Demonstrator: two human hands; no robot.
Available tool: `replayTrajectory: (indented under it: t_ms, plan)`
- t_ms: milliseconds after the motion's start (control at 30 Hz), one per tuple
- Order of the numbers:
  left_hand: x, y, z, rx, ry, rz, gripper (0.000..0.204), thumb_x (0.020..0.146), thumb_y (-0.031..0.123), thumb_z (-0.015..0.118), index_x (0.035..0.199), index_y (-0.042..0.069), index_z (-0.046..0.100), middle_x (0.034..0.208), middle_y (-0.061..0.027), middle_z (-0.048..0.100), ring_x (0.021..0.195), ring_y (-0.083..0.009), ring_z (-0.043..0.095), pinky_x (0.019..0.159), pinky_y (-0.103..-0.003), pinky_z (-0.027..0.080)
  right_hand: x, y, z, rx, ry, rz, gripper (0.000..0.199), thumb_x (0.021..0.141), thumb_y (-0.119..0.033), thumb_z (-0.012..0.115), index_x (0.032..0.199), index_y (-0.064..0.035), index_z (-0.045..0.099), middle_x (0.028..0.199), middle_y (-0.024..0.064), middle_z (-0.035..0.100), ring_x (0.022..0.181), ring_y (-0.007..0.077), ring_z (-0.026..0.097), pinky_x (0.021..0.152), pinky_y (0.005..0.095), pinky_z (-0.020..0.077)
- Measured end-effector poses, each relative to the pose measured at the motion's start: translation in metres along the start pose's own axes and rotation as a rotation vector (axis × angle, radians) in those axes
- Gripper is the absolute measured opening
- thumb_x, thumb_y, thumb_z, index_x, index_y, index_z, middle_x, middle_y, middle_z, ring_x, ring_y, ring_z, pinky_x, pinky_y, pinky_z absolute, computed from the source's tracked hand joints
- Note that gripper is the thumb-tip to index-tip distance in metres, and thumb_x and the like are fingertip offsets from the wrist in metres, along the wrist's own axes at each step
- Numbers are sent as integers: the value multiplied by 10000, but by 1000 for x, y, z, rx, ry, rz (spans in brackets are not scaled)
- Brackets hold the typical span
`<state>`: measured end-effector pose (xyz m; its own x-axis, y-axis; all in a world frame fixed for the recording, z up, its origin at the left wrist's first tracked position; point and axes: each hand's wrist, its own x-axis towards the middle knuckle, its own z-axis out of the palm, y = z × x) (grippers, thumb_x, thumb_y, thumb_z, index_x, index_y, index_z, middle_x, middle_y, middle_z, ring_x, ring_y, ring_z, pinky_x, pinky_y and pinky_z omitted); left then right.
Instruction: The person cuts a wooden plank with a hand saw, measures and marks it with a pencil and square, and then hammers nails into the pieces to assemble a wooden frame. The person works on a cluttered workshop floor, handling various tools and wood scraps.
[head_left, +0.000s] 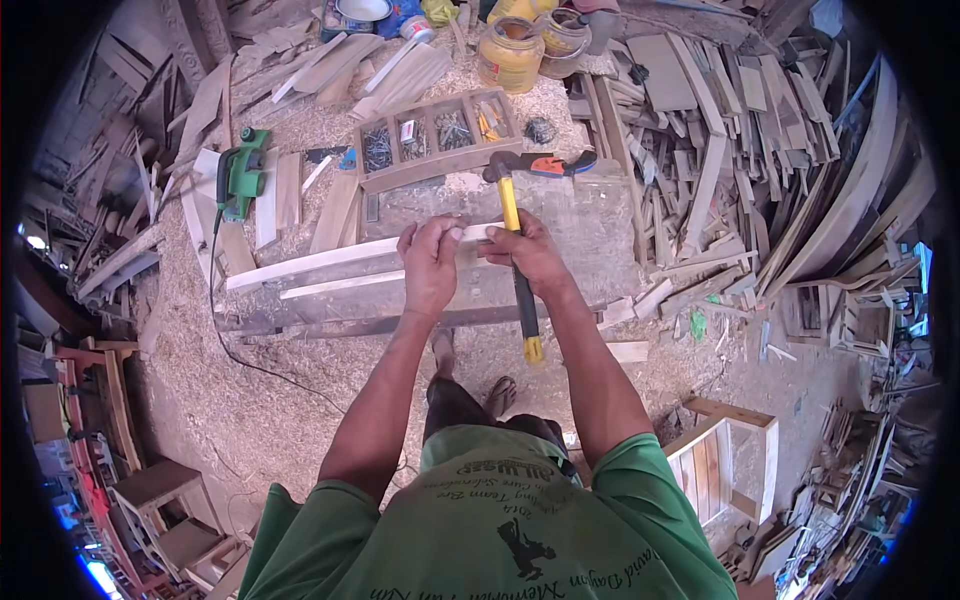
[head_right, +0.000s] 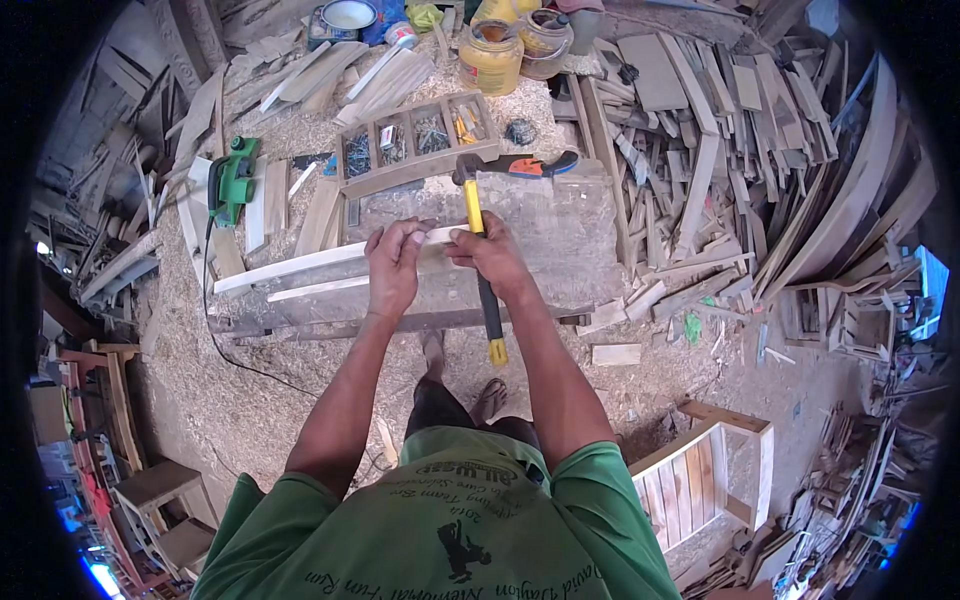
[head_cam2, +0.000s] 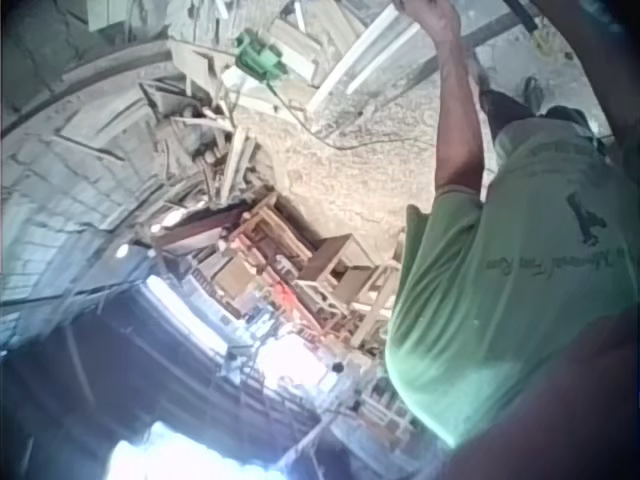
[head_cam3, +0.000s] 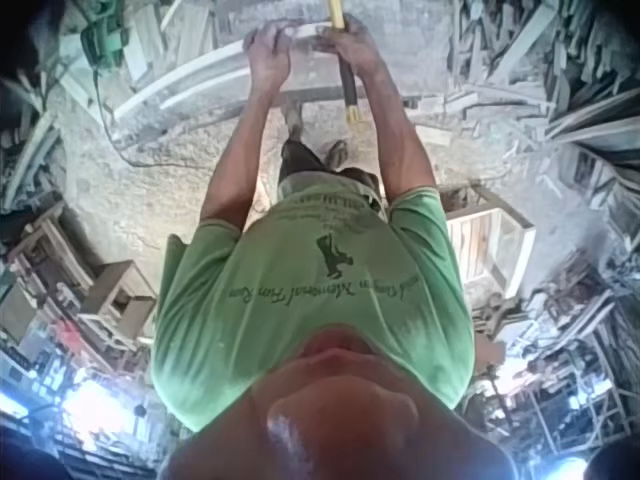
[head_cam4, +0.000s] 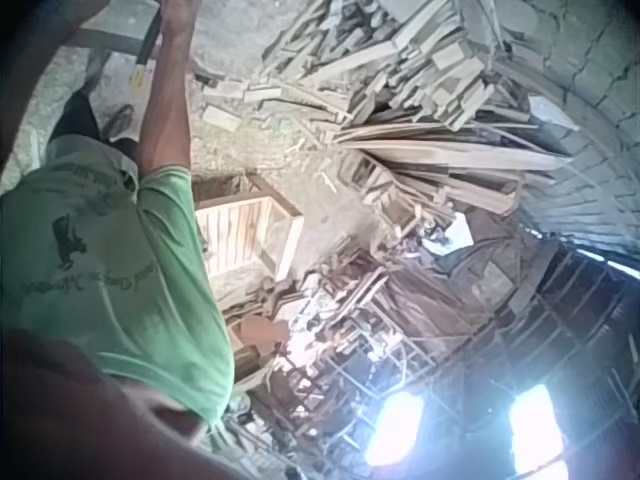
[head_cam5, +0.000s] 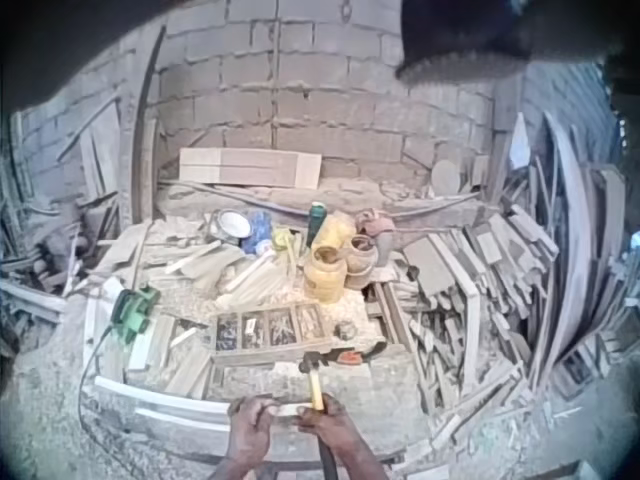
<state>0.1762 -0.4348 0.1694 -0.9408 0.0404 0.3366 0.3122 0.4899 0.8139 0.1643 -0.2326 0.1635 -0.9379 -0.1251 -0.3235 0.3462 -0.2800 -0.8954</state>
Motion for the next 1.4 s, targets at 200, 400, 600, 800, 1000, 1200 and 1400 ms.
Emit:
replayTrajectory:
  t_ms: [200,400,600,800,1000,1200,1400]
  plan:
    - [-1,-2,7,67,47,19,168,1113,230,629,1183,146,756,1176,-49,799,1183,-239,711,1220,-473,305,1,2,3,-21,15,-34,307,1060,-154,752,1290,-40,584,1100,116,778,925,207,806,780,334,665]
    - [-3,-5,8,122,94,172,150,1034,147,683,1151,141,776,1236,-48,806,1235,-255,704,1147,-444,372,-43,-10,29,-476,243,-189,381,1092,-224,717,1343,14,558,953,139,765,697,173,729,608,340,577]
    - [-5,-8,12,169,147,183,173,1010,130,697,1156,139,789,1222,-44,809,1257,-238,699,1144,-457,379,-139,-47,54,-888,291,-476,578,1085,-139,645,1625,-39,464,868,296,702,773,497,722,672,550,568]
    - [-5,-8,12,175,156,184,177,1011,149,702,1161,135,796,1204,-55,807,1238,-242,701,1148,-465,382,-154,-73,69,-1259,246,-604,627,1115,-136,612,1709,-132,410,829,251,703,718,431,727,651,526,547]
    - [-9,-5,11,126,188,163,159,982,114,704,1119,125,784,1223,-87,797,1197,-281,705,1158,-472,379,-149,-71,74,-1244,258,-579,623,1107,-123,621,1701,-159,439,884,288,719,765,498,712,682,566,534]
    - [-7,-3,12,175,163,130,135,982,106,704,1089,127,783,1183,-66,799,1171,-283,707,1133,-466,394,-146,-55,67,-1240,286,-520,629,1110,-121,606,1711,-193,432,880,301,721,772,506,715,689,576,535]
    - [-8,2,11,183,184,177,101,994,134,706,1082,140,755,1143,-54,793,1162,-263,702,1130,-471,391,-137,-33,53,-1349,303,-390,692,1130,-222,561,1764,-255,284,869,281,742,777,505,733,713,629,577]
